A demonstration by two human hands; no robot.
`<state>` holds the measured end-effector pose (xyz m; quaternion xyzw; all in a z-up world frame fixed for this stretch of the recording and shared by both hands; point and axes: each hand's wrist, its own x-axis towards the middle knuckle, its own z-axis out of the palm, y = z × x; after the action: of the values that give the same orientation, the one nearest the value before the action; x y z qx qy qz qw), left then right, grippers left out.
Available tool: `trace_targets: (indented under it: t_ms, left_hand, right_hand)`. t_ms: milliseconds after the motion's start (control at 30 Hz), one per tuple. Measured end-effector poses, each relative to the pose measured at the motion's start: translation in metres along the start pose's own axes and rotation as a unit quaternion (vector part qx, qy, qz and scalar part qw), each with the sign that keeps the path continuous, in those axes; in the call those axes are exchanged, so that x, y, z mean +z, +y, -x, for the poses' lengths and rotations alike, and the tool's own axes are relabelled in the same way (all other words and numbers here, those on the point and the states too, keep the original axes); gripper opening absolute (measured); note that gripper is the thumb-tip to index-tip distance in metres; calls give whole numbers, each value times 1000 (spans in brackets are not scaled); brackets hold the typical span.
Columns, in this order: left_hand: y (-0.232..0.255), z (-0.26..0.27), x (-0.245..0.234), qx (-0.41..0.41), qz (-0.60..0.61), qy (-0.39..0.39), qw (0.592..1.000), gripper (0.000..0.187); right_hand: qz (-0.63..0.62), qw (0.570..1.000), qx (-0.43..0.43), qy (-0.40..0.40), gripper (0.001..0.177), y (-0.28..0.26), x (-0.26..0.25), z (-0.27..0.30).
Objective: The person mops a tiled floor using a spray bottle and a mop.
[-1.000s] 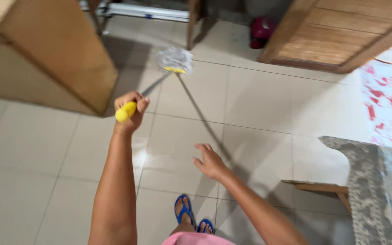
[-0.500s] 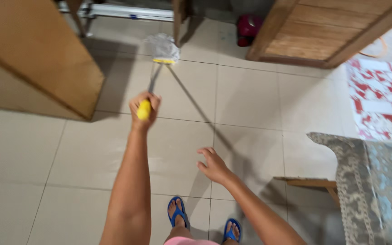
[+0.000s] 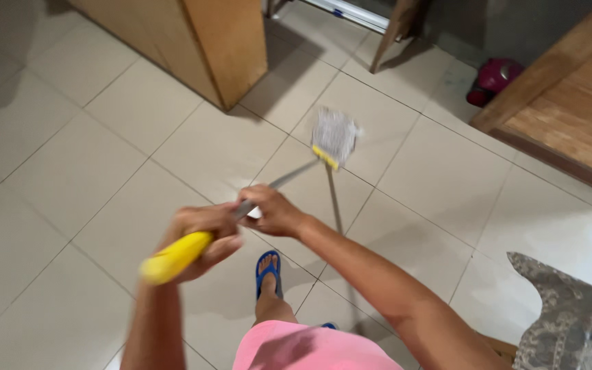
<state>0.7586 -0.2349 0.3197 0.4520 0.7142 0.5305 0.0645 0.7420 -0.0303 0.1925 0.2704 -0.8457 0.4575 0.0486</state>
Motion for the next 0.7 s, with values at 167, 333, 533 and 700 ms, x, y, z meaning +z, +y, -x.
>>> trace_targets:
  t_ms: [167, 333, 533, 700]
  left_hand:
    - [50, 21, -27, -14, 103, 68, 992, 33]
    - [4, -30, -13, -8, 135, 72, 988, 36]
    - [-102, -152, 23, 23, 143, 18, 989, 31]
    - [-225, -276, 73, 44, 120, 8, 992, 31]
  right_hand:
    - [-59, 996, 44, -51, 21, -43, 19, -10]
    - [-20, 996, 82, 35, 24, -2, -10, -24]
    - [15, 975, 182, 127, 14, 134, -73, -43]
    - [135, 945, 148, 258, 77, 241, -134, -16]
